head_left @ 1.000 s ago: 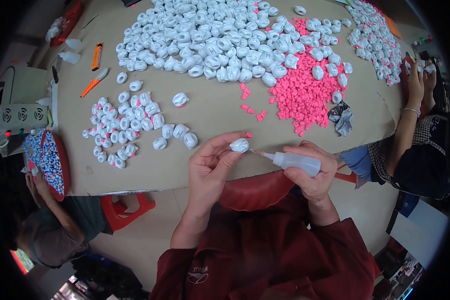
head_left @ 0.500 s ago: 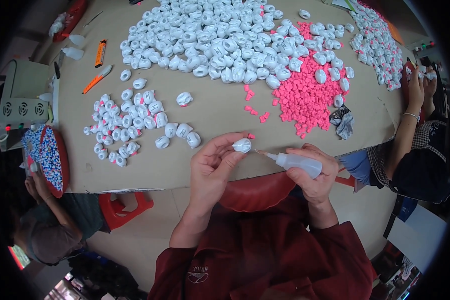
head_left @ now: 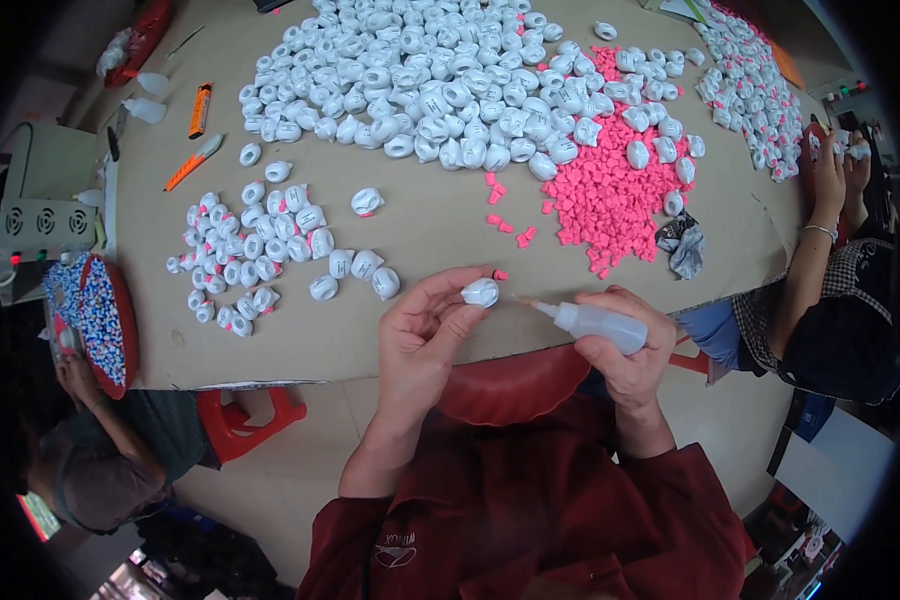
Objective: The person assembles small white toy components by applying glue from a bottle to a white toy base, then attaching pink toy components to it.
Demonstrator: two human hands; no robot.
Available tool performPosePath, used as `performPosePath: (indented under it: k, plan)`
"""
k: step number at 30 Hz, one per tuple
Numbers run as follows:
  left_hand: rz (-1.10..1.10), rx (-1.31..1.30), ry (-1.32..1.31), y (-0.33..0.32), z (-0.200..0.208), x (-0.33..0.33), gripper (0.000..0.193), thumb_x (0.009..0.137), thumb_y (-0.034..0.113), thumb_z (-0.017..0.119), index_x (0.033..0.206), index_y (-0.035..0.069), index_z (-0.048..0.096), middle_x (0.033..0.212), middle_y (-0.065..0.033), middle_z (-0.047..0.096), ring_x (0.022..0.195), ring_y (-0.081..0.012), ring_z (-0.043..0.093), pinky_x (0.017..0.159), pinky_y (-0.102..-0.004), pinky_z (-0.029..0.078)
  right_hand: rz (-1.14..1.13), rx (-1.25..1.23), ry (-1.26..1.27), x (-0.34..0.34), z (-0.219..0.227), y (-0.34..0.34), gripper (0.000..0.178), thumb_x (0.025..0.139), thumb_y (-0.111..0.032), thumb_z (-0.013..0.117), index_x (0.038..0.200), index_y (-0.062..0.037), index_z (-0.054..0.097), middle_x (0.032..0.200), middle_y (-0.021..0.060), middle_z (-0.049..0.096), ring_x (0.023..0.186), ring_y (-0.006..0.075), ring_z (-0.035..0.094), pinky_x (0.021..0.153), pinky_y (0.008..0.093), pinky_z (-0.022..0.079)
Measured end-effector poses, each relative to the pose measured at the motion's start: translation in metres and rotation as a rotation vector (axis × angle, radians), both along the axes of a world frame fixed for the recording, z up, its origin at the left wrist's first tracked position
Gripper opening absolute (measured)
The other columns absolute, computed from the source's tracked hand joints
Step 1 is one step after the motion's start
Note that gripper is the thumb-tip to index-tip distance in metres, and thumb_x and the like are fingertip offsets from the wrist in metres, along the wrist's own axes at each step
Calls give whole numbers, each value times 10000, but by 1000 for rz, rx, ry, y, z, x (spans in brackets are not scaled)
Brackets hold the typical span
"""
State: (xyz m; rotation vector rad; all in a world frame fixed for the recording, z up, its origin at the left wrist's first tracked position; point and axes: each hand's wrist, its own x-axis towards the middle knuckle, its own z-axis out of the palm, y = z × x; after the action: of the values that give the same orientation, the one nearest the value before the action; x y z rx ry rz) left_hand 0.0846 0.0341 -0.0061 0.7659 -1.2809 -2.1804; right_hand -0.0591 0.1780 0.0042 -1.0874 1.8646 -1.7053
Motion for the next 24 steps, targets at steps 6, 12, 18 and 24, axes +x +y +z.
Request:
performPosePath:
  k: [6, 12, 18, 24]
  plan:
    - [24, 1, -33, 5, 2, 18, 296, 828, -67, 577, 1120, -33, 544, 1075, -111, 610, 920, -122, 590, 791, -244, 494, -143, 6, -186, 4, -1, -6, 321, 666, -4, 708, 974, 8, 617, 875, 95, 631, 762, 154, 572, 703, 253, 448]
    - [39, 21, -79, 12, 5, 27, 286, 823, -62, 587, 1104, -36, 546, 1077, -118, 609, 894, -120, 594, 762, -236, 499, -93, 109, 262, 3, -14, -22, 365, 654, 20, 710, 1003, -10, 608, 958, 93, 627, 868, 197, 570, 755, 285, 448]
    - [32, 3, -88, 14, 1, 27, 281, 821, -66, 585, 1099, -39, 548, 1087, -133, 605, 892, -120, 592, 767, -237, 499, -168, 118, 197, 6, -1, -25, 325, 665, -29, 737, 967, -18, 615, 879, 94, 628, 819, 226, 582, 713, 312, 464]
    - [-11, 7, -73, 17, 8, 21, 277, 819, -66, 589, 1092, -38, 555, 1092, -137, 604, 882, -116, 588, 769, -233, 491, -341, 381, 417, -24, 7, 8, 109, 695, 1, 687, 795, -28, 655, 763, 65, 617, 760, 195, 543, 673, 283, 431]
